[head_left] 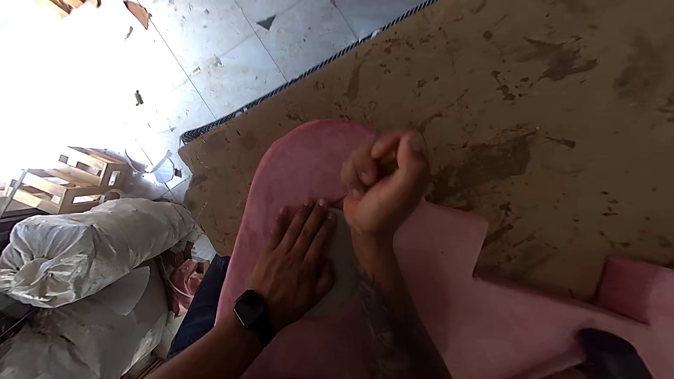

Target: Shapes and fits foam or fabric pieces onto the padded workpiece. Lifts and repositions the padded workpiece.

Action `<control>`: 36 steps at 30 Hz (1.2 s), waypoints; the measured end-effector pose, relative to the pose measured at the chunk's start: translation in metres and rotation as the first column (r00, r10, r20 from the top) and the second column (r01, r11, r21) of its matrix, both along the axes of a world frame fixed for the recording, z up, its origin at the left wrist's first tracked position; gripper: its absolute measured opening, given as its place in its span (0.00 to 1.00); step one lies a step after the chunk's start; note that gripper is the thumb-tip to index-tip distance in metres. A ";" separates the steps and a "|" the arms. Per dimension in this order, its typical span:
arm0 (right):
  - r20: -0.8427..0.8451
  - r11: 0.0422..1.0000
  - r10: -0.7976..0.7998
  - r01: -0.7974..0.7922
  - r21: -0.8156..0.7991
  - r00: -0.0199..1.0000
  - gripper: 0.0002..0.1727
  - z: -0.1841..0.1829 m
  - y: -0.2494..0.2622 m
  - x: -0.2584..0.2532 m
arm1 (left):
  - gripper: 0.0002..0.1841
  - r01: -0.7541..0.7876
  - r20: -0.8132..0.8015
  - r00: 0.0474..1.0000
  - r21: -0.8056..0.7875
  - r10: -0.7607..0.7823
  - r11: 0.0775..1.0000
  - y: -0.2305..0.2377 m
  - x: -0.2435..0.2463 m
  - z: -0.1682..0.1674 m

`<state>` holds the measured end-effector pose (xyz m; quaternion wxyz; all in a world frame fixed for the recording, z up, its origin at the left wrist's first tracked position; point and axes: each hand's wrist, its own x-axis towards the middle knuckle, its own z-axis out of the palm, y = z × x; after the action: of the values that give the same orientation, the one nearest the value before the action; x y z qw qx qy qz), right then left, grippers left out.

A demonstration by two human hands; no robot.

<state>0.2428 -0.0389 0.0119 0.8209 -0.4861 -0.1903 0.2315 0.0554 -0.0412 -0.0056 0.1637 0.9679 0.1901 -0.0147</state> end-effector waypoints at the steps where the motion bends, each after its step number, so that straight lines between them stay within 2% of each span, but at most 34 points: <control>1: -0.023 0.999 -0.011 0.012 0.042 1.000 0.23 0.000 -0.006 -0.002 | 0.37 -0.009 -0.022 1.000 0.028 0.010 1.000 0.000 0.002 -0.001; 3: -0.050 0.991 -0.050 0.056 0.122 0.997 0.20 -0.001 -0.022 -0.014 | 0.40 -0.019 -0.045 0.999 0.056 0.022 0.998 -0.004 0.000 0.000; 6: -0.006 0.969 -0.086 0.085 0.231 0.996 0.18 -0.004 -0.024 -0.016 | 0.41 -0.023 -0.035 0.999 0.053 0.025 0.998 -0.006 0.001 0.000; 11: 0.051 0.978 -0.060 0.049 0.204 0.997 0.19 -0.002 -0.018 -0.017 | 0.35 -0.102 -0.001 0.995 -0.031 0.102 0.994 -0.001 0.014 0.006; 14: 0.039 0.969 -0.101 0.090 0.229 0.994 0.19 -0.002 -0.010 -0.009 | 0.45 -0.137 -0.061 0.988 0.036 0.139 0.990 -0.002 0.024 0.005; 17: -0.009 0.983 -0.085 0.086 0.160 0.996 0.20 -0.002 -0.009 0.001 | 0.57 -0.141 -0.094 0.984 0.090 0.150 0.986 0.002 0.031 0.007; 19: -0.008 0.992 -0.055 0.055 0.114 0.998 0.20 0.002 -0.006 0.003 | 0.61 -0.146 -0.079 0.985 0.106 0.154 0.984 0.010 0.043 0.008; 23: 0.097 0.999 0.028 -0.030 0.026 0.995 0.19 0.002 -0.003 -0.003 | 0.56 -0.162 -0.003 0.987 0.104 0.163 0.981 0.013 0.059 0.003; 27: 0.026 0.999 0.041 -0.041 -0.004 0.999 0.19 -0.001 -0.002 0.004 | 0.64 -0.214 -0.038 0.975 0.094 0.219 0.972 0.011 0.057 0.002; 32: -0.125 0.982 0.035 -0.058 -0.179 0.992 0.19 -0.001 0.016 0.025 | 0.65 -0.229 -0.087 0.968 0.085 0.236 0.970 0.013 0.062 0.003; 36: -0.041 0.985 0.069 -0.075 -0.158 0.997 0.18 0.010 0.024 0.034 | 0.65 -0.235 -0.109 0.964 0.080 0.242 0.969 0.015 0.065 0.000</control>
<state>0.2772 -0.0152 0.0220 0.7737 -0.5389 -0.1742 0.2840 0.1199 -0.0263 -0.0058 0.1205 0.9403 0.3150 -0.0456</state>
